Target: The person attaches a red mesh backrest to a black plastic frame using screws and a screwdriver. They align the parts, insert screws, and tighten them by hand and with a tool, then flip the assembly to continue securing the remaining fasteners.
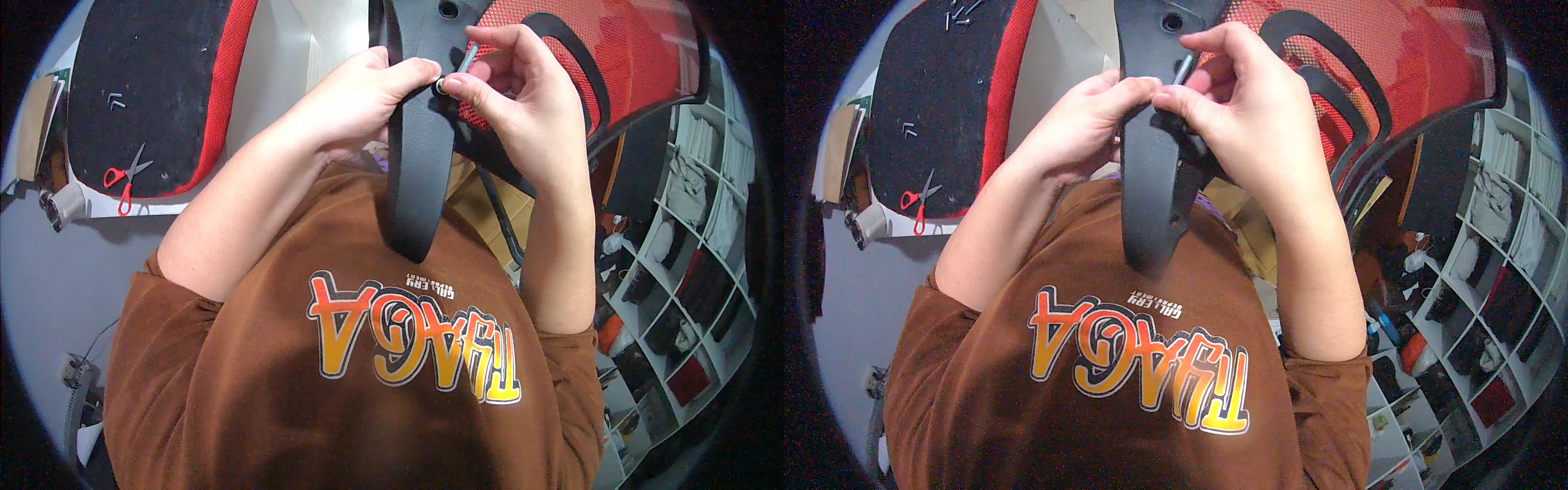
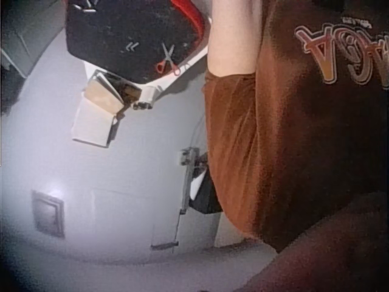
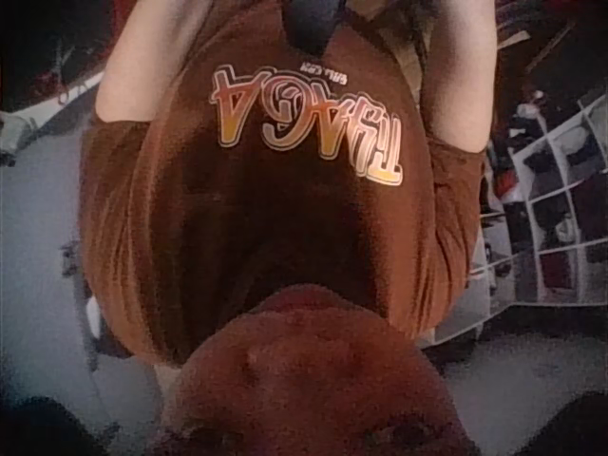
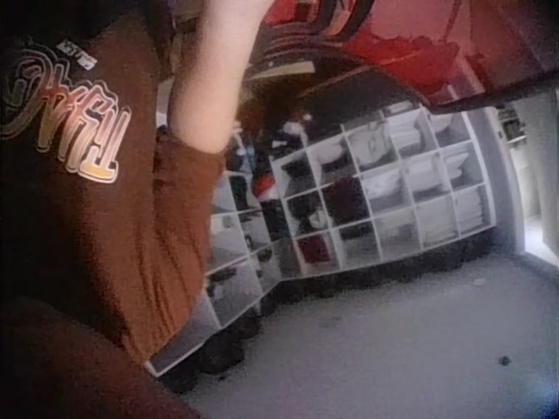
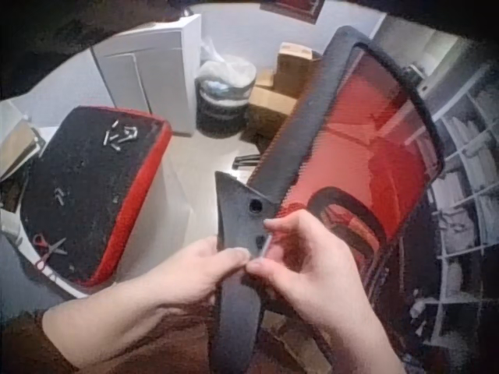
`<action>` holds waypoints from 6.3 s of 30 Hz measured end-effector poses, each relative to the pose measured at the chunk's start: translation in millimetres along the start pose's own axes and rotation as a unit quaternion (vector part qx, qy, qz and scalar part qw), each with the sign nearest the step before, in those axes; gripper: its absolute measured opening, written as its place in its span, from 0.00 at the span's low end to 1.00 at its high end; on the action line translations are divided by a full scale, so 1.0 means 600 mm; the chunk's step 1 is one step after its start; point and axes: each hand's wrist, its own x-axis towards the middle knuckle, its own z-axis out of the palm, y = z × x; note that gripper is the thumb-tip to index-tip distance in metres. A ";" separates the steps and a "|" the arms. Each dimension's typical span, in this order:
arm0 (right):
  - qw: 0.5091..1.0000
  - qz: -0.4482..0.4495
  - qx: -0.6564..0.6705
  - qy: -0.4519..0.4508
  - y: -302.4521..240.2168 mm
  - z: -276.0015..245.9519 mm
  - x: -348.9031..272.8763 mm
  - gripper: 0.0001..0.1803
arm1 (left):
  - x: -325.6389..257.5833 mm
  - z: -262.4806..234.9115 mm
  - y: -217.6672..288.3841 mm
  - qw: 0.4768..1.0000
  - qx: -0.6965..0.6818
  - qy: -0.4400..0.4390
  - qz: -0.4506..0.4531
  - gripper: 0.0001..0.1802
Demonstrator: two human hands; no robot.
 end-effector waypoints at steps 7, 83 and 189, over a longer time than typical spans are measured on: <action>0.986 -0.040 -0.115 0.112 0.019 0.020 -0.037 0.16 | 0.002 -0.009 0.005 1.000 -0.008 0.008 0.000 0.15; 0.954 0.254 0.159 0.003 0.006 0.019 0.033 0.08 | 0.004 -0.018 -0.021 0.998 -0.032 -0.051 -0.021 0.25; 0.922 -0.209 -0.268 0.183 0.019 0.032 0.042 0.04 | 0.061 -0.013 -0.019 0.980 -0.192 -0.020 0.056 0.16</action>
